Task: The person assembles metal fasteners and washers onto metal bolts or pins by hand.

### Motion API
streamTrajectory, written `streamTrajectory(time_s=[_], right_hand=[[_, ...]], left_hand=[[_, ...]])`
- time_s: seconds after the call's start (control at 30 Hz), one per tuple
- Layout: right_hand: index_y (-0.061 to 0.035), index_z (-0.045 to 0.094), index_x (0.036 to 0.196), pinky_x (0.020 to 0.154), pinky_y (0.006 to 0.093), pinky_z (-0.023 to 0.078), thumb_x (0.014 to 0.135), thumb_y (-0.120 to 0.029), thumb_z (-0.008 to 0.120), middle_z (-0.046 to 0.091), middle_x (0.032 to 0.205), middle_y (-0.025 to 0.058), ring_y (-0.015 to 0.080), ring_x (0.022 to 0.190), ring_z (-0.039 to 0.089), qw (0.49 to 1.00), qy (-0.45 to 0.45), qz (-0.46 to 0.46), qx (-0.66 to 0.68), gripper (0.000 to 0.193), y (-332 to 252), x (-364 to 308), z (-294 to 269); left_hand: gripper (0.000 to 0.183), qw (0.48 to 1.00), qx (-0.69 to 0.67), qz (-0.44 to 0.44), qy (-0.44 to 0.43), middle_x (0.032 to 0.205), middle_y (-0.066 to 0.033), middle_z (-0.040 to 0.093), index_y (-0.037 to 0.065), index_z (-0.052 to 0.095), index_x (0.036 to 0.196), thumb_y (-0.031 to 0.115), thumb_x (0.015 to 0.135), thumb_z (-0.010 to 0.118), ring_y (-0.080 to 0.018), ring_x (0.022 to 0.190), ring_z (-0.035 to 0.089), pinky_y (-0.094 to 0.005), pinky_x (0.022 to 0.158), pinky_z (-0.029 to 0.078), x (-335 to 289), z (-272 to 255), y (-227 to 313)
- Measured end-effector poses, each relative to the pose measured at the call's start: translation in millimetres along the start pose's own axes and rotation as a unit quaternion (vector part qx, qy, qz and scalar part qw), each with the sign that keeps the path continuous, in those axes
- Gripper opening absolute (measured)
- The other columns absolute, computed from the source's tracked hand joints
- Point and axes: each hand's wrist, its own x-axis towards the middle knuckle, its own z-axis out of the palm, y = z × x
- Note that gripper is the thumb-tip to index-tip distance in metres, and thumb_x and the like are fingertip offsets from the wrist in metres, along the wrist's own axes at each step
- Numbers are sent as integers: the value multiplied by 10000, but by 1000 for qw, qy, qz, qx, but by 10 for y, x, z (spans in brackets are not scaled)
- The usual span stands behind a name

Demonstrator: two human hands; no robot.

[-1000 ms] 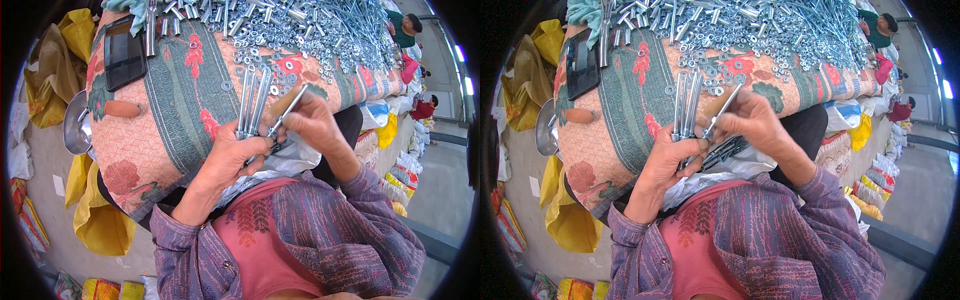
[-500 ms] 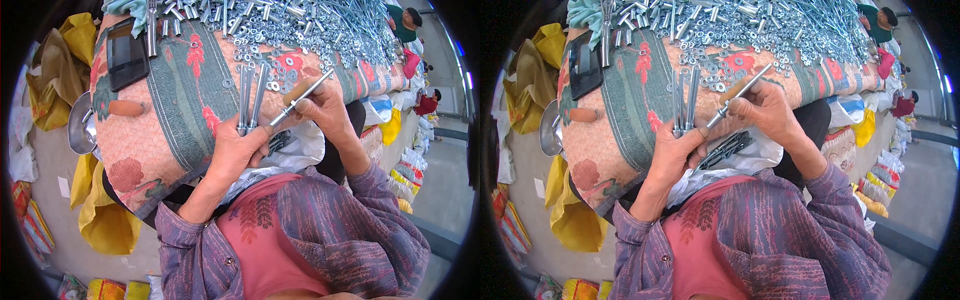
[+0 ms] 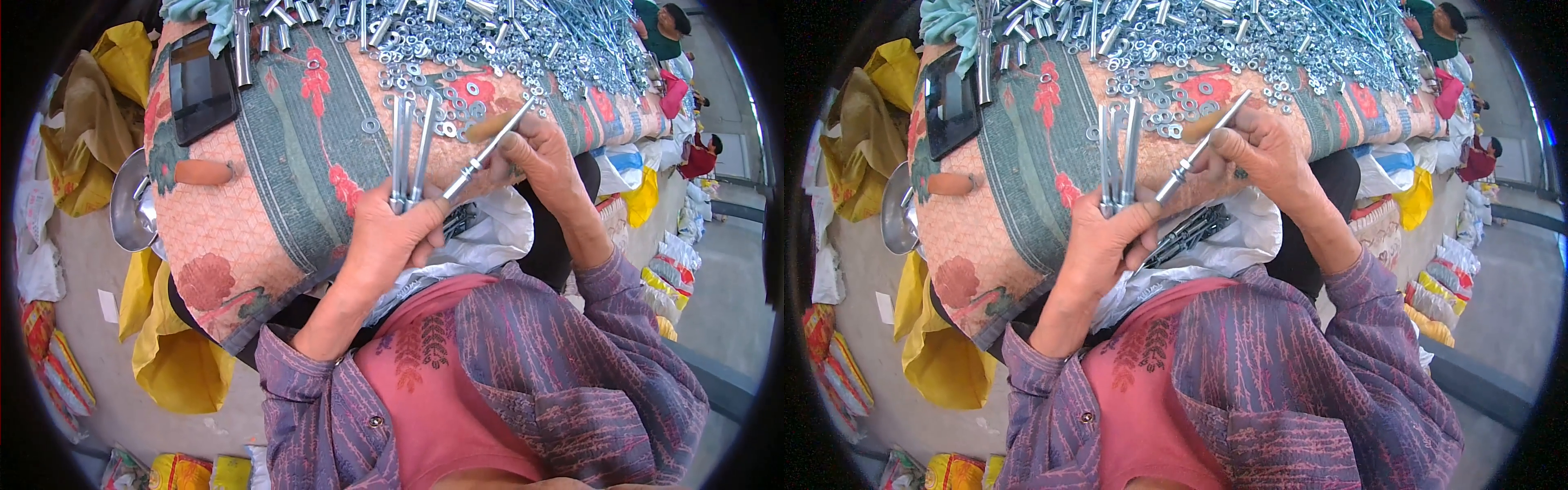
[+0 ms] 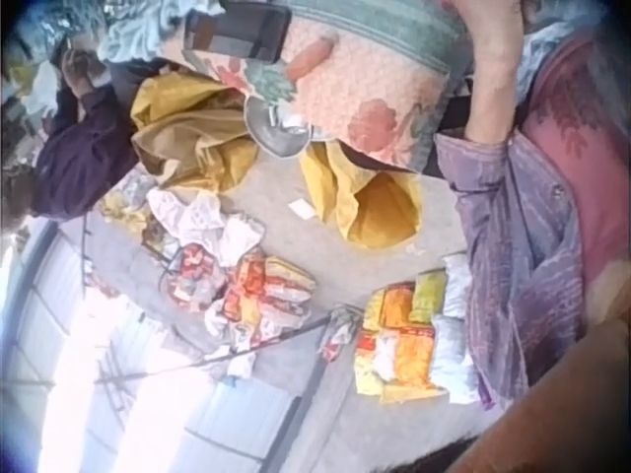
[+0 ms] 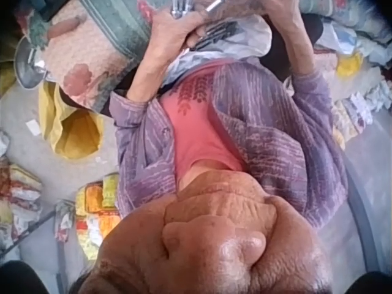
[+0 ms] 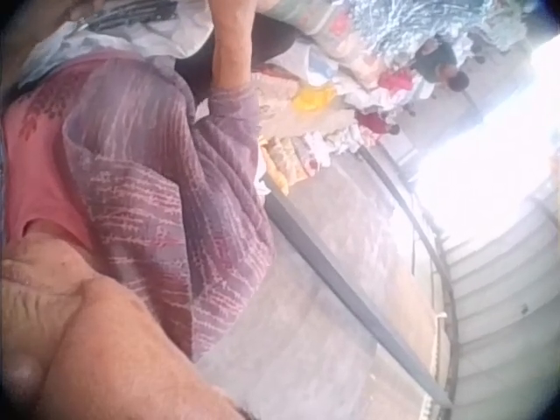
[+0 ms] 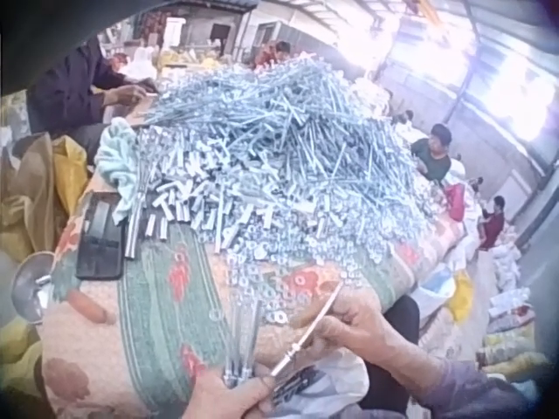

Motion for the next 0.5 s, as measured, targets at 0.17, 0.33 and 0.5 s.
streamTrajectory(time_s=[0.17,0.33,0.5], right_hand=[[23,523,1174,764,253,485,931,-290,495,626,834,54,128,820,614,997,24,-29,72,398,72,22,104],[30,507,1186,777,258,486,946,-308,462,623,872,72,130,866,611,998,-27,53,-32,417,18,-4,-29],[50,491,1202,717,249,497,909,-344,520,632,936,102,130,822,614,992,-66,81,68,492,77,-38,-68]], left_hand=[[113,1000,-11,-26,4,561,-41,553,14,572,817,106,790,632,-64,379,443,-191,335,312,-11,56,34],[115,1000,-6,-9,8,556,-48,552,13,567,840,86,788,639,-68,360,430,-199,321,299,24,22,5],[106,1000,-6,-17,9,554,-46,551,9,564,838,79,793,630,-68,357,432,-199,319,301,-5,43,9]])
